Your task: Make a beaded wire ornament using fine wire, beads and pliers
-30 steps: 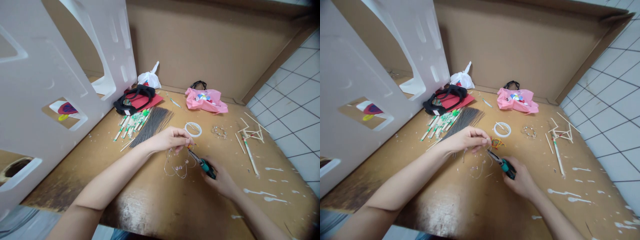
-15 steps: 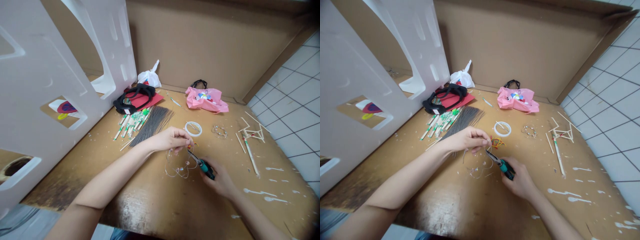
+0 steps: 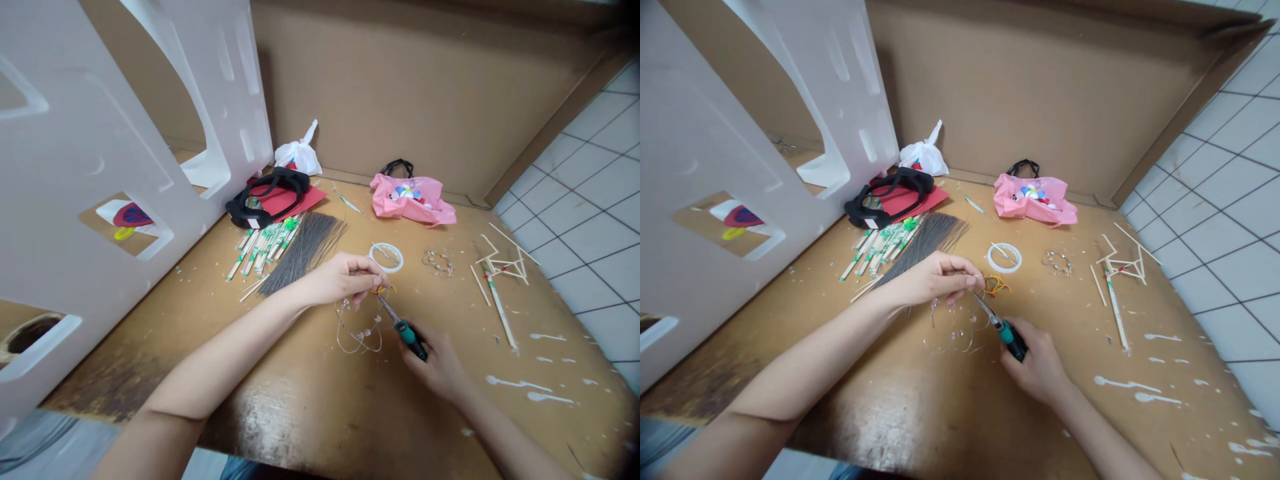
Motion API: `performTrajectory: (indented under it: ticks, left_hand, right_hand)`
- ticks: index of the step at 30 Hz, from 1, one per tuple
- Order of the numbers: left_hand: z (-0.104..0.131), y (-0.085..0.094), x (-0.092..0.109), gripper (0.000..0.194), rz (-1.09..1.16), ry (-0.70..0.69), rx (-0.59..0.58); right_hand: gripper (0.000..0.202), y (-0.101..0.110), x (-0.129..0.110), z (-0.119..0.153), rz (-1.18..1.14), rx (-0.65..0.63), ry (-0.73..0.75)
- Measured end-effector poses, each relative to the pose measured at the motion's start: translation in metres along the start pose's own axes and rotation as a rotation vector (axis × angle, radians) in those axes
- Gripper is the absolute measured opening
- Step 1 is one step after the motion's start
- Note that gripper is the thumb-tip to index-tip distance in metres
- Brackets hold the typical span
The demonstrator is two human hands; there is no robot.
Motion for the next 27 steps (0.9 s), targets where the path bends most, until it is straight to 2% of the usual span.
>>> performTrajectory:
  ticks: [9, 27]
  left_hand:
    - [0.001, 0.000, 0.003, 0.020, 0.069, -0.045, -0.060]
    - [-0.007, 0.004, -0.013, 0.021, 0.239, -0.027, -0.062]
  right_hand:
    - [0.029, 0.004, 0.004, -0.001, -0.098, -0.123, -0.001]
    - [0.028, 0.004, 0.003, -0.007, -0.071, -0.060, 0.035]
Point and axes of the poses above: each hand's wrist, its own z-axis away from the middle knuckle, its own y-axis out of the back of the hand, x = y × z, the point moved 3 cm from there along -z, towards the middle knuckle, and after that the axes turned 4 degrees about -x, right-handed, at the moved point
